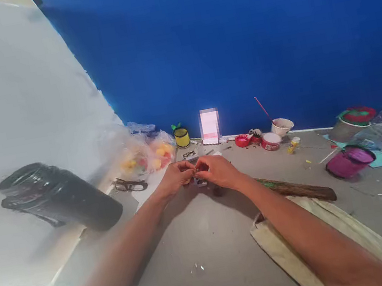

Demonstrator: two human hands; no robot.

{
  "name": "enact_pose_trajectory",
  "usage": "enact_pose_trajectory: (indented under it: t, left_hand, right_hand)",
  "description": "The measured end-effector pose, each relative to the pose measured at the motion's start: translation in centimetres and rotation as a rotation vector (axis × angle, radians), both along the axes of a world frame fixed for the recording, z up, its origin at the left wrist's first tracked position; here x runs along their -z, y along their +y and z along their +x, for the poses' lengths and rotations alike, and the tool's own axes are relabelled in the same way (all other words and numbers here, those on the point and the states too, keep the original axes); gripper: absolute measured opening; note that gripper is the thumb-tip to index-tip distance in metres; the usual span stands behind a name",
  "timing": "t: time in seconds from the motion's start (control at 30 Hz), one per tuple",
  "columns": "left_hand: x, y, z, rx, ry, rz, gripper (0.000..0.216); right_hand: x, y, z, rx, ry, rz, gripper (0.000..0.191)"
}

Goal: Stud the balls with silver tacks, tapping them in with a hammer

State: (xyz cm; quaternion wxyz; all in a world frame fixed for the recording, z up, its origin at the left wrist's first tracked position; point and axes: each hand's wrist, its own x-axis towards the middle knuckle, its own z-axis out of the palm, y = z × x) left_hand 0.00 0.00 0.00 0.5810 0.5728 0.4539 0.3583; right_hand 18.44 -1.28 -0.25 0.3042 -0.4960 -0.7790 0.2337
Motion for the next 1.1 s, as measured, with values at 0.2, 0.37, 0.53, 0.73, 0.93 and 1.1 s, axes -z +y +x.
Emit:
enact_pose_trajectory:
  t: [0.2, 0.37, 0.53, 0.73, 0.93, 1.1]
  left_hand:
    - [-0.4, -0.6, -0.5, -0.035, -0.032, -0.047, 0.029]
    - [-0.7, -1.4, -0.9, -0.016, -0.189, -0.127, 0.036]
    - [-0.8, -2.3, -1.7, -0.023, -0.349, -0.162, 0.026]
    - [-0.1, -3.0, -2.3, -0.030, -0.416, -0.139, 0.034]
    - [0.4, -3.2, -2.7, -0.055, -0.375, -0.061, 0.037]
    - [0.9, -2.9, -2.9, -0.074, -0.379, -0.021, 0.037]
  right_hand:
    - [0.3, 0.0, -0.2, -0.069, 0.101, 0.042, 0.007]
    - [0.5, 0.1, -0.2, -0.075, 0.276, 0.032, 0.007]
    - [0.4, 0.2, -0.1, -0.068, 0.588, -0.174, 0.009]
    - [0.7, 0.8, 0.7, -0.055, 0.760, -0.398, 0.023]
    - [1.3, 1.4, 1.3, -0.007, 0.812, -0.494, 0.032]
    - [1.7, 1.7, 1.6, -0.001, 0.833, -0.506, 0.034]
